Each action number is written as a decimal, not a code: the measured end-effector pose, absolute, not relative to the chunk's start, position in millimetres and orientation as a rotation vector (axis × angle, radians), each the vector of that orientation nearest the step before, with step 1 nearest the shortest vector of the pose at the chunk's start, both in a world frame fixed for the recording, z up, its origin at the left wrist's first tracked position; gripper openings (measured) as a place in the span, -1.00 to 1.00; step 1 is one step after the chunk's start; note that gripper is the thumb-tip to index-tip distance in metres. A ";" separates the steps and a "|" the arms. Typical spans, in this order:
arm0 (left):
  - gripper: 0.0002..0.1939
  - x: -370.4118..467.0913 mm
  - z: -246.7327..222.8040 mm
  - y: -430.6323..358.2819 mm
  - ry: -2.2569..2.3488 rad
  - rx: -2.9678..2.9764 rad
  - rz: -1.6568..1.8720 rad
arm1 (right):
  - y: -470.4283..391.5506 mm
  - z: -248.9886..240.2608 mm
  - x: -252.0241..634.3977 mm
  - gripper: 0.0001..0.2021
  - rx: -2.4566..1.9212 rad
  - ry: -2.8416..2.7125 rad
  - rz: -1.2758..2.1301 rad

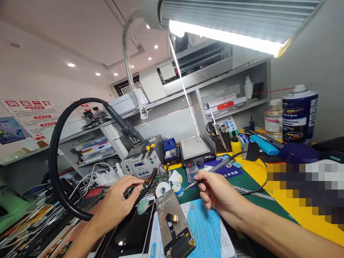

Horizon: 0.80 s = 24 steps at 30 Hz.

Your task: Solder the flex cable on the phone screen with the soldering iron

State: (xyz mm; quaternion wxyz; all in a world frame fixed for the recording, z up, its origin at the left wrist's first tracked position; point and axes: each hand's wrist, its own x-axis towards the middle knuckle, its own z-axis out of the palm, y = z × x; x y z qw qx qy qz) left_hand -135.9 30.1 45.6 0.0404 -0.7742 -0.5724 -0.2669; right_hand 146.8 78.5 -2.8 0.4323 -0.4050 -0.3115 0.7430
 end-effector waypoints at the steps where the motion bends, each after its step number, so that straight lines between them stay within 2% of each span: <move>1: -0.79 -133.1 50.5 29.9 -1.798 -2.392 -0.762 | 78.5 -3.9 147.2 -0.67 -0.997 -0.771 1.851; 8: -0.77 -134.8 73.1 31.7 -2.010 -2.396 -0.403 | 81.9 -9.9 147.6 -0.76 -0.962 -0.770 1.858; 14: -0.75 -153.7 51.4 22.4 -2.251 -2.373 0.011 | 80.5 -11.4 147.8 -0.77 -0.956 -0.816 1.861; 19: -0.62 -150.2 31.3 26.4 -2.227 -2.426 0.048 | 81.1 -12.4 147.2 -0.79 -0.983 -0.871 1.835; 24: -0.68 -164.0 24.3 39.8 -2.249 -2.486 0.073 | 81.5 -12.2 146.3 -0.80 -1.035 -0.908 1.823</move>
